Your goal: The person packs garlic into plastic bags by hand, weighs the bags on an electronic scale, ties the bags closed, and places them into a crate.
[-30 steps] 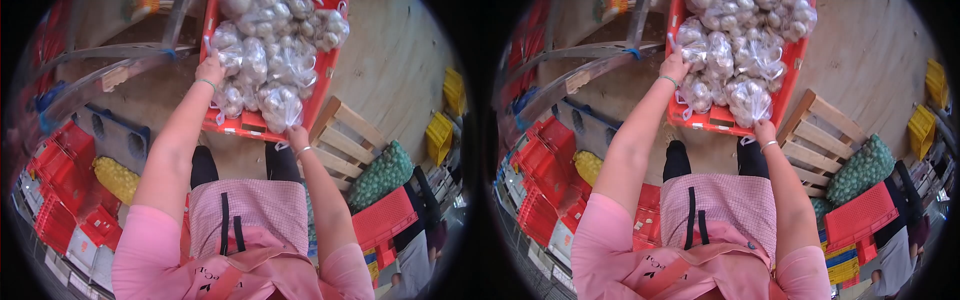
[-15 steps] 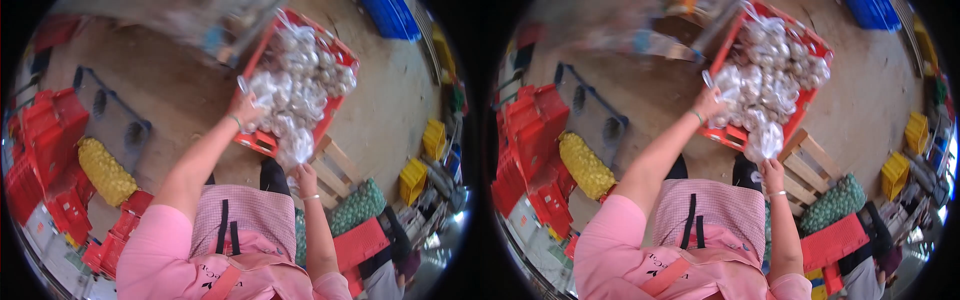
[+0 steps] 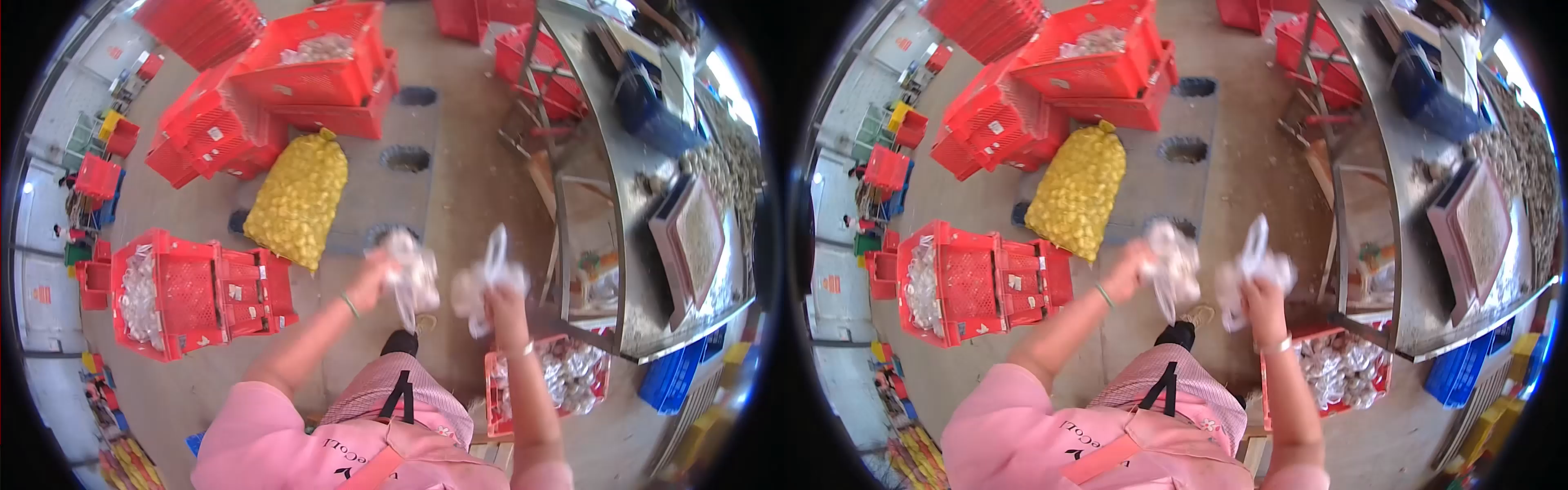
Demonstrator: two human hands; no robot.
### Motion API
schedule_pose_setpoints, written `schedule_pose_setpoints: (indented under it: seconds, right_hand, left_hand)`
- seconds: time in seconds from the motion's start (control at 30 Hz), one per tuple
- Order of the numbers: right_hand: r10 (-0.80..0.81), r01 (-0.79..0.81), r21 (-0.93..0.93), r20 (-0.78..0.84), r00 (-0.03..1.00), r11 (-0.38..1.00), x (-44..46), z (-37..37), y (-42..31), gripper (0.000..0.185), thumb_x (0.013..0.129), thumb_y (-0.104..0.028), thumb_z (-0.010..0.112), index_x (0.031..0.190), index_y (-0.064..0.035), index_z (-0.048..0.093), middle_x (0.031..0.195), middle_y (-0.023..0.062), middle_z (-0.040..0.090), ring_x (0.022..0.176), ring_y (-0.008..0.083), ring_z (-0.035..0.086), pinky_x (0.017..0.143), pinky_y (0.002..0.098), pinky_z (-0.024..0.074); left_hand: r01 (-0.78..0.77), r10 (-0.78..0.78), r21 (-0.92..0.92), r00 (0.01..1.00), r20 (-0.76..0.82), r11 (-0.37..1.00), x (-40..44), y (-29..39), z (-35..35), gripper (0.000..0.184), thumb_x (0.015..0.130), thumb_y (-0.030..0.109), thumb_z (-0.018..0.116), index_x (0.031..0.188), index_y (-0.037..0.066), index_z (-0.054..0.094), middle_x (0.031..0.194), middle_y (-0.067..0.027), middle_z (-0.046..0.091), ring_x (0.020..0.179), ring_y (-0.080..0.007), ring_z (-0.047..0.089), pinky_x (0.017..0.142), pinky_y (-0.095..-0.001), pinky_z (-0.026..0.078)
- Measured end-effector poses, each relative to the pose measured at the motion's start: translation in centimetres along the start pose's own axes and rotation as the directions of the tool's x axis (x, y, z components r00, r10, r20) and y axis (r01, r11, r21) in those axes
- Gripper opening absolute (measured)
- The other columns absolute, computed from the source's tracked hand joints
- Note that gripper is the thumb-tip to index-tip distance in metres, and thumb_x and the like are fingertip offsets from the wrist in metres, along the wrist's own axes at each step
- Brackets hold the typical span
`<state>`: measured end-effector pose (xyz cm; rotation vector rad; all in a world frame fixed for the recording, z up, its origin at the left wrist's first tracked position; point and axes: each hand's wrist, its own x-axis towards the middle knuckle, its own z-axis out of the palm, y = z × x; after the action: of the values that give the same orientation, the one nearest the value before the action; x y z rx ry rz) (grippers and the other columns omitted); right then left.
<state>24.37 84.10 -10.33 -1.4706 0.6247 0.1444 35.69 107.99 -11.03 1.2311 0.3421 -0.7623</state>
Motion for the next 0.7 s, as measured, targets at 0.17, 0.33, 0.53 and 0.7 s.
schedule_pose_setpoints:
  seconds: [0.17,0.33,0.53,0.7]
  right_hand:
    - [-0.458,0.41,0.266,0.154,0.875,0.872,11.9,12.1,-20.4,0.014,0.086,-0.017,0.052,0.078,-0.0053,0.055,0.063,-0.0043,0.049,0.05,0.0053,0.04,0.044,0.0199,0.03]
    - [-0.551,0.516,0.321,0.021,0.834,0.794,14.7,17.8,-23.0,0.039,0.086,-0.025,0.057,0.117,-0.0034,0.05,0.093,0.0031,0.054,0.085,0.0098,0.051,0.074,0.0274,0.0454]
    - [0.062,-0.036,-0.108,0.243,0.968,0.993,11.0,9.3,19.3,0.032,0.083,-0.027,0.06,0.106,-0.0057,0.057,0.089,0.0063,0.061,0.081,0.0144,0.059,0.069,0.0317,0.0493]
    - [0.25,-0.285,-0.701,-0.156,0.956,0.654,-14.1,-13.6,36.5,0.024,0.084,-0.027,0.052,0.097,-0.01,0.063,0.09,0.0089,0.062,0.08,0.0163,0.056,0.072,0.0367,0.0482]
  left_hand:
    - [-0.598,0.591,-0.109,0.801,-0.093,0.794,7.6,24.4,-5.2,0.017,0.083,0.021,0.058,0.094,0.008,0.056,0.088,-0.0029,0.06,0.078,-0.013,0.057,0.071,-0.0285,0.048]
    - [-0.681,0.77,0.371,0.609,-0.193,0.632,11.1,29.4,-8.0,0.039,0.077,0.023,0.066,0.105,0.006,0.046,0.087,-0.0003,0.05,0.068,-0.0078,0.047,0.06,-0.0227,0.041]
    - [0.014,0.183,0.83,0.973,-0.139,0.557,13.6,-5.0,-11.9,0.013,0.077,0.021,0.06,0.081,0.01,0.054,0.063,-0.0001,0.053,0.057,-0.0107,0.05,0.049,-0.0284,0.041]
    - [0.218,-0.282,0.907,0.952,-0.117,0.361,4.4,-29.0,-7.4,0.018,0.075,0.025,0.061,0.079,0.008,0.062,0.077,-0.0079,0.064,0.074,-0.019,0.06,0.071,-0.0337,0.047]
